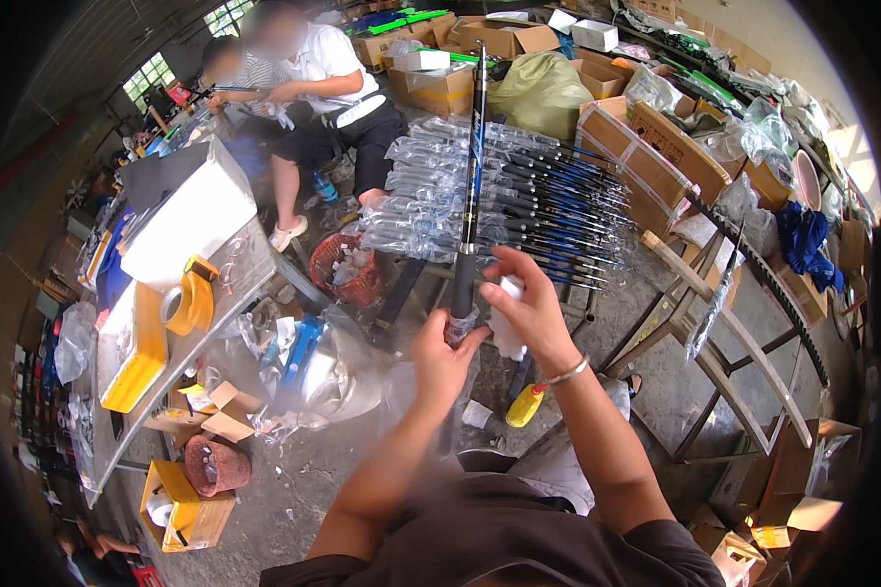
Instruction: The person cleans the handle of a fishing rod using a white cloth. They wipe the black grip section thoroughly while holding the rod vertically. The person then places the cleaned rod onto a metal rack filled with other similar rods.
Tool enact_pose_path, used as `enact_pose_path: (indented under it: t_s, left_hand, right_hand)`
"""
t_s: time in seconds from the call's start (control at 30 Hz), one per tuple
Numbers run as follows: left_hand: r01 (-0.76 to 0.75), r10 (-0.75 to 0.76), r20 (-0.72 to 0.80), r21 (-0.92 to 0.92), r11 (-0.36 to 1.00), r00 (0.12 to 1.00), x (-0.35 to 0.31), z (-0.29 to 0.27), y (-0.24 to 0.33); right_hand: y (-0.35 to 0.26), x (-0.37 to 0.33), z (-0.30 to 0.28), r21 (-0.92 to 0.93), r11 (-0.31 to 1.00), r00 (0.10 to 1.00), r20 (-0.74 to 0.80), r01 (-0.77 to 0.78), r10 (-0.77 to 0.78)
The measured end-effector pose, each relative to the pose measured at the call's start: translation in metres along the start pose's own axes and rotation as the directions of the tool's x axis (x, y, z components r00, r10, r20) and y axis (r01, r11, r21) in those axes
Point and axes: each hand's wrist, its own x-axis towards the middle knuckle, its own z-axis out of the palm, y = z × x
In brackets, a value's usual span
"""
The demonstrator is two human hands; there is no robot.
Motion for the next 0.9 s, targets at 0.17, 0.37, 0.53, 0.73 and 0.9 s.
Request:
enact_pose_path:
  t_s: [0.17, 0.37, 0.53, 0.73, 0.9]
  left_hand:
    - [-0.032, 0.032, -0.018, 0.009, 0.999, 0.999, -0.004, 0.001, -0.002]
    - [-0.095, 0.096, -0.009, 0.068, 0.993, 0.995, -0.008, -0.003, -0.005]
    - [-0.176, 0.179, -0.017, 0.118, 0.977, 0.984, -0.008, -0.006, 0.002]
    - [-0.191, 0.195, -0.001, 0.184, 0.964, 0.981, -0.009, -0.006, -0.002]
    - [-0.180, 0.182, 0.002, 0.158, 0.971, 0.983, -0.011, -0.006, 0.001]
  right_hand:
    - [-0.017, 0.014, 0.011, -0.084, 0.994, 0.997, 0.037, 0.065, -0.062]
    - [-0.013, 0.012, 0.013, -0.043, 0.995, 0.994, 0.062, 0.087, -0.085]
    - [-0.022, 0.009, 0.015, -0.122, 0.986, 0.992, 0.057, 0.116, -0.110]
    - [-0.023, 0.005, 0.018, -0.221, 0.961, 0.985, -0.012, 0.165, -0.172]
    - [-0.020, 0.004, 0.020, -0.264, 0.947, 0.975, -0.074, 0.184, -0.210]
